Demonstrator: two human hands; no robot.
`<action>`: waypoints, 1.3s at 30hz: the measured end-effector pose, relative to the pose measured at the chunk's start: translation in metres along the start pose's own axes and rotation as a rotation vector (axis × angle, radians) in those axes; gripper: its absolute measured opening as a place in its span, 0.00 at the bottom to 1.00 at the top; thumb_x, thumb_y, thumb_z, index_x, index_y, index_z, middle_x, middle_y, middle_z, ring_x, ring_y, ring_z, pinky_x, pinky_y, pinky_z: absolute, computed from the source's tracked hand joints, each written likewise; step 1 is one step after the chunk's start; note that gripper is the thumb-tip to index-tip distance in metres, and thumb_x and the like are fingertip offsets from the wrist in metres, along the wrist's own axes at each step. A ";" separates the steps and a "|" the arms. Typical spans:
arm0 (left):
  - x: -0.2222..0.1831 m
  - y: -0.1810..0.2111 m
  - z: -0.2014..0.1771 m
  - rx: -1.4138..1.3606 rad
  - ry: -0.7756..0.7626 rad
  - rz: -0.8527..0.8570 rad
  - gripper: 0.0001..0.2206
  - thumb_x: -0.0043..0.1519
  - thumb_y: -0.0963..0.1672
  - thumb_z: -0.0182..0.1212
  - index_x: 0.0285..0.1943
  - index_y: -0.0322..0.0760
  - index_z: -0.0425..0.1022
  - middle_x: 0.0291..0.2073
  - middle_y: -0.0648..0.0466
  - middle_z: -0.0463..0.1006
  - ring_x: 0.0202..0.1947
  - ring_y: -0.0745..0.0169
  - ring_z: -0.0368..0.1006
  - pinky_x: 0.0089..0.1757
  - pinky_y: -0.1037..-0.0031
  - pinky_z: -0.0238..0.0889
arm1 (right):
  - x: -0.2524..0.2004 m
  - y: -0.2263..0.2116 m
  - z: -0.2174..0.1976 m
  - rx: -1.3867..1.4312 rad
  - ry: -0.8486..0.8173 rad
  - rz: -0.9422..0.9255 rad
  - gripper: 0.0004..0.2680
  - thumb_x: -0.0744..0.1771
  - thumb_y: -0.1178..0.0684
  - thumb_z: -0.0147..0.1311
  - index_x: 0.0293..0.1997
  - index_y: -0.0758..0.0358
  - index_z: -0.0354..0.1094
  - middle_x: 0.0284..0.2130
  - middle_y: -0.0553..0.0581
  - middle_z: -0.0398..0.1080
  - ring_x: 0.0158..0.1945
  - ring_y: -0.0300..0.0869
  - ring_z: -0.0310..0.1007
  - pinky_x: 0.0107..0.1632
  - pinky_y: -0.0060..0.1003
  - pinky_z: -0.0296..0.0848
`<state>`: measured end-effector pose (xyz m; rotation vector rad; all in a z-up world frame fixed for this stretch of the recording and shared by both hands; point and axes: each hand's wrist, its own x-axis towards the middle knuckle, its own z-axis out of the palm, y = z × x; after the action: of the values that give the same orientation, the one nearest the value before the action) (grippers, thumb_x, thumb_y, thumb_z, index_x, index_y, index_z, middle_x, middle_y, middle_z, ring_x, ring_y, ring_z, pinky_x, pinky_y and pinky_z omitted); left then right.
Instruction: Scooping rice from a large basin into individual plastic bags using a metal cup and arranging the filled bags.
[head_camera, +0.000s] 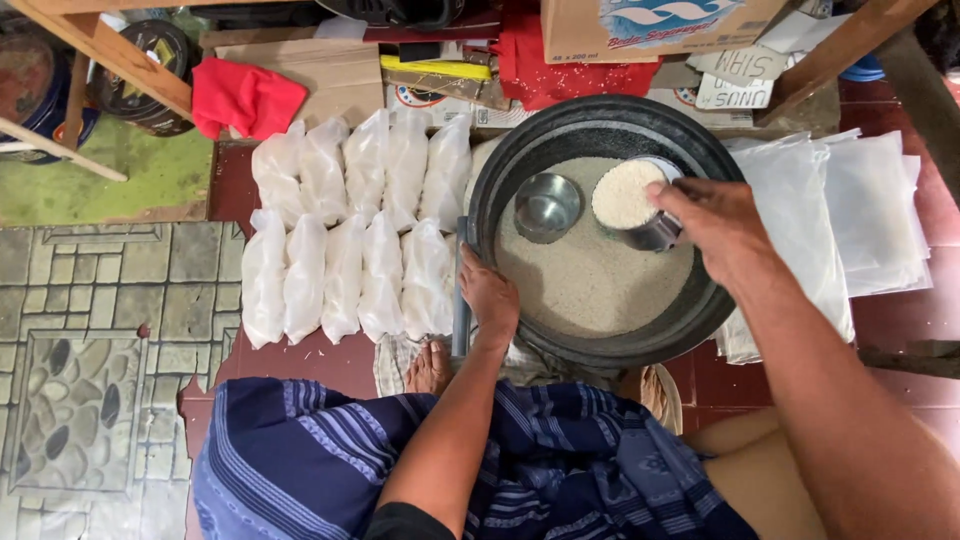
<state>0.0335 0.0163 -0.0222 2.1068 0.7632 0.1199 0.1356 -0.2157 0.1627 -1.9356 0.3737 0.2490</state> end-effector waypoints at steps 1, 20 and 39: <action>-0.003 0.002 -0.002 -0.014 0.021 0.003 0.33 0.66 0.36 0.45 0.80 0.24 0.36 0.68 0.26 0.56 0.64 0.19 0.57 0.58 0.36 0.56 | 0.004 -0.004 -0.003 -0.051 -0.009 -0.016 0.18 0.66 0.50 0.69 0.57 0.72 0.71 0.44 0.77 0.71 0.47 0.66 0.76 0.43 0.51 0.82; -0.005 -0.003 0.001 0.087 0.141 0.111 0.40 0.51 0.34 0.57 0.76 0.21 0.45 0.58 0.36 0.65 0.45 0.39 0.71 0.44 0.64 0.69 | 0.047 -0.046 0.000 -0.210 -0.094 -0.061 0.16 0.63 0.50 0.68 0.50 0.70 0.75 0.41 0.67 0.78 0.37 0.49 0.79 0.44 0.32 0.80; -0.003 -0.008 0.005 0.066 0.166 0.077 0.37 0.52 0.34 0.53 0.76 0.25 0.47 0.58 0.37 0.66 0.37 0.36 0.73 0.36 0.58 0.69 | 0.055 -0.065 0.004 -0.252 -0.049 -0.223 0.11 0.64 0.54 0.68 0.48 0.65 0.76 0.38 0.64 0.79 0.32 0.47 0.82 0.36 0.27 0.83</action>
<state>0.0289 0.0149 -0.0312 2.2093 0.7928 0.3181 0.2111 -0.1968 0.1980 -2.1940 0.0944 0.2040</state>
